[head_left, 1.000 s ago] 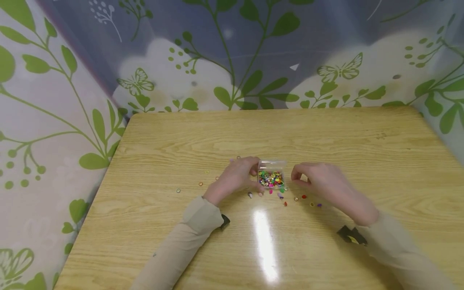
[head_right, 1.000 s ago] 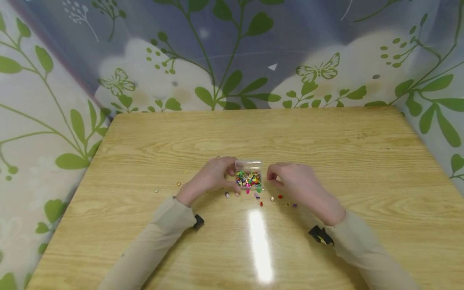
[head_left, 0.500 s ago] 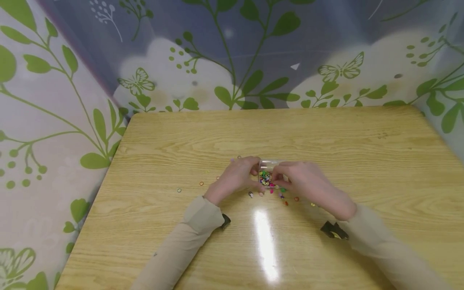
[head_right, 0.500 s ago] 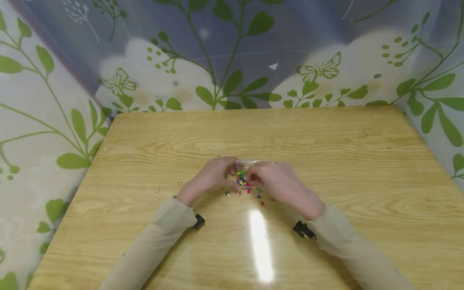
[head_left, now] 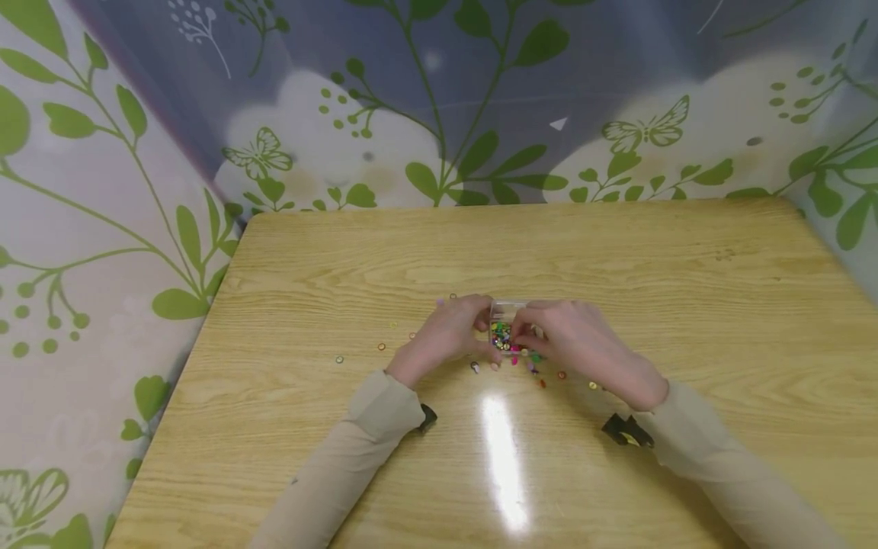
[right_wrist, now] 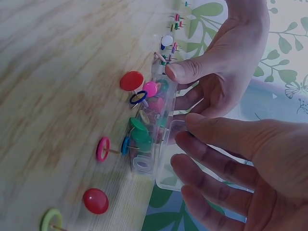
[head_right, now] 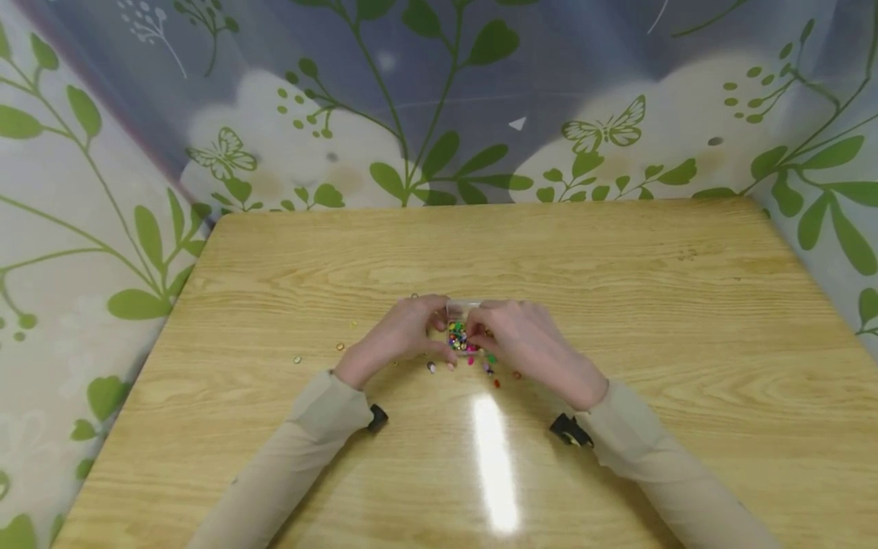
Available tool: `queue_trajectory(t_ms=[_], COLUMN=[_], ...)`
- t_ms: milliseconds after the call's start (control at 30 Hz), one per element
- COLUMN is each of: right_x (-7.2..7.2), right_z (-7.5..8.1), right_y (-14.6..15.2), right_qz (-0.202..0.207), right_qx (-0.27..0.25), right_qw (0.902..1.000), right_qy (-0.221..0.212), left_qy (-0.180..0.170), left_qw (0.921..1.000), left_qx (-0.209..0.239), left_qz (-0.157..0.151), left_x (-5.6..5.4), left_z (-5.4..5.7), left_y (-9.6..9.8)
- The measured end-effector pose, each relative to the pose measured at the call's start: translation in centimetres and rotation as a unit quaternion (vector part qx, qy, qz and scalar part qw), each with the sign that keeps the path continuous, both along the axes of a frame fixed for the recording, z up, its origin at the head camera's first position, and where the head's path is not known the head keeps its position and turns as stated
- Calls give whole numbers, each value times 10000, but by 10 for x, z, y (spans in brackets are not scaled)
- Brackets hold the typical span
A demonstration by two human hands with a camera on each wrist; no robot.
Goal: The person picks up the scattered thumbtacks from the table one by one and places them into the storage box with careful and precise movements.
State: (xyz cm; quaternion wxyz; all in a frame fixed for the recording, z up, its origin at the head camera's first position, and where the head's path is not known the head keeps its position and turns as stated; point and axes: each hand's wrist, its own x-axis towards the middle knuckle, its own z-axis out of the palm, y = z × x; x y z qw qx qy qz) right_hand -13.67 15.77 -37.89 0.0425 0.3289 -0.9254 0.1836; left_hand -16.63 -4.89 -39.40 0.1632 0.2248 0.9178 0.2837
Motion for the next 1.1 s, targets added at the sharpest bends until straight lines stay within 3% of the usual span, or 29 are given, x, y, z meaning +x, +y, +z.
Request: queue_trajectory(t_ms=[633, 1100], right_x=[-1, 17], right_z=[3, 8], right_y=[0, 36], right_qz=[-182, -551], right_qx=[48, 319], right_qw=[9998, 9979], right_qy=[31, 108], left_qy=[32, -52], left_qw=[9999, 10000], left_qx=[-82, -46], left_qz=[-63, -20], left_x=[0, 1], left_z=[0, 0], left_y=[0, 0])
